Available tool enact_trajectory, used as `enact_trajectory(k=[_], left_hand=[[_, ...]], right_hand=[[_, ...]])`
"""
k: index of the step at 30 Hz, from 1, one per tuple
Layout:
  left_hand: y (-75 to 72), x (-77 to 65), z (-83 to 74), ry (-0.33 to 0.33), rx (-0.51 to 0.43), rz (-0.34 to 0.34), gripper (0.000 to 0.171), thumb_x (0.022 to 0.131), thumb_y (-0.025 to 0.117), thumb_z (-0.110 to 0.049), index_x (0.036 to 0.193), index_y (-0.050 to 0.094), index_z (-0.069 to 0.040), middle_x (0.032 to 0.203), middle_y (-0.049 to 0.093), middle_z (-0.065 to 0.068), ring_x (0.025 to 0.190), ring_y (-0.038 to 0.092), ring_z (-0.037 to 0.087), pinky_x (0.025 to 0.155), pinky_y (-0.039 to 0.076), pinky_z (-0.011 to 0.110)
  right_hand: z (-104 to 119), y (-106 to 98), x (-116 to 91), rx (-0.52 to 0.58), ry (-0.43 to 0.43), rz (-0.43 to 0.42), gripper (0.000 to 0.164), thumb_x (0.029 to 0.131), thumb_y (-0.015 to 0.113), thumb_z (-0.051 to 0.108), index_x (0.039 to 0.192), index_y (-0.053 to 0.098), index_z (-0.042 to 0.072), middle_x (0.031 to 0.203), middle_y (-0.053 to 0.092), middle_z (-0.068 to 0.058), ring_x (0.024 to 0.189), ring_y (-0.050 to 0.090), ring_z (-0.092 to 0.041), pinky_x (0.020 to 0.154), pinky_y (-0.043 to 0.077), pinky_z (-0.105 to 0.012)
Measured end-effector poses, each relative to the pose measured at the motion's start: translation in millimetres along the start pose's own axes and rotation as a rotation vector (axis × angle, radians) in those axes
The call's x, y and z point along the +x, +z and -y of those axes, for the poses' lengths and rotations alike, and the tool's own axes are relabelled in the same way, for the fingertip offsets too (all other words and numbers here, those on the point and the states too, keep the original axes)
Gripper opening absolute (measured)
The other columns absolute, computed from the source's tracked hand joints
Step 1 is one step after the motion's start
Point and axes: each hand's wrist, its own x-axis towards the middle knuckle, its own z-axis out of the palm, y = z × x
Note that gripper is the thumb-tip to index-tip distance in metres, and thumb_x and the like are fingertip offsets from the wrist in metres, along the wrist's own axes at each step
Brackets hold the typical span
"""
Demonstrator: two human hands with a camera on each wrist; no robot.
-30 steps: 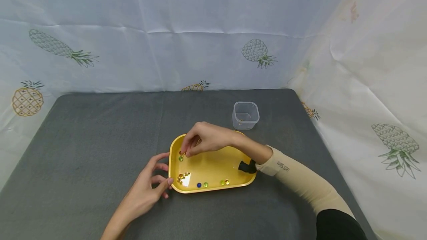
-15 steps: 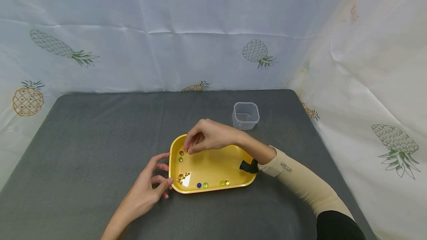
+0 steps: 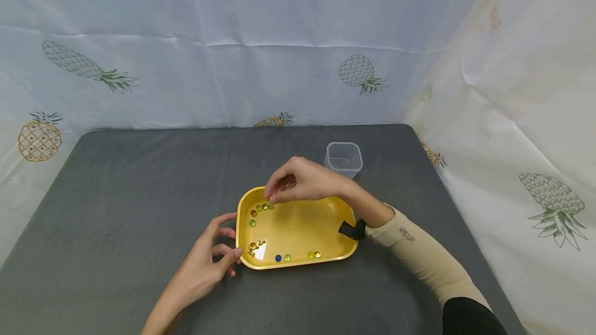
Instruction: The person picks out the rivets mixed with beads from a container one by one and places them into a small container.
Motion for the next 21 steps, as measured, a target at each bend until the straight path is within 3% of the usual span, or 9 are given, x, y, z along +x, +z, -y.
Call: enact_trajectory(k=[8, 11, 15, 21], left_hand=[[-0.1, 0.0, 0.1, -0.004, -0.002, 0.000, 0.069, 0.090, 0.063, 0.000, 0.144, 0.030, -0.027, 0.121, 0.044, 0.018, 0.075, 0.067, 0.027, 0.059, 0.058, 0.038], [0.1, -0.1, -0.1, -0.005, 0.000, 0.000, 0.069, 0.090, 0.063, 0.000, 0.144, 0.030, -0.027, 0.121, 0.045, 0.017, 0.075, 0.067, 0.027, 0.059, 0.058, 0.038], [0.4, 0.0, -0.3, -0.007, -0.002, -0.002, 0.070, 0.090, 0.063, 0.001, 0.144, 0.030, -0.027, 0.121, 0.044, 0.017, 0.075, 0.067, 0.027, 0.059, 0.058, 0.038], [0.8, -0.1, -0.9, -0.016, -0.005, -0.009, 0.071, 0.089, 0.064, 0.002, 0.144, 0.031, -0.027, 0.121, 0.045, 0.017, 0.075, 0.067, 0.027, 0.058, 0.058, 0.038]], right_hand=[[16, -7, -9, 0.022, 0.005, -0.013, 0.015, 0.087, 0.070, 0.008, 0.102, 0.072, 0.006, 0.097, 0.073, -0.009, 0.086, 0.068, -0.014, 0.082, 0.058, -0.027], [17, -9, -11, 0.032, 0.014, -0.027, 0.014, 0.087, 0.070, 0.007, 0.101, 0.072, 0.006, 0.097, 0.073, -0.010, 0.086, 0.069, -0.017, 0.083, 0.059, -0.031], [11, -11, -12, 0.047, 0.019, -0.054, 0.013, 0.086, 0.071, 0.006, 0.099, 0.073, 0.009, 0.095, 0.073, -0.009, 0.086, 0.069, -0.023, 0.083, 0.059, -0.036], [-8, -16, -14, 0.057, 0.020, -0.092, 0.013, 0.086, 0.072, 0.015, 0.099, 0.073, 0.014, 0.095, 0.073, -0.001, 0.086, 0.069, -0.016, 0.082, 0.059, -0.031]])
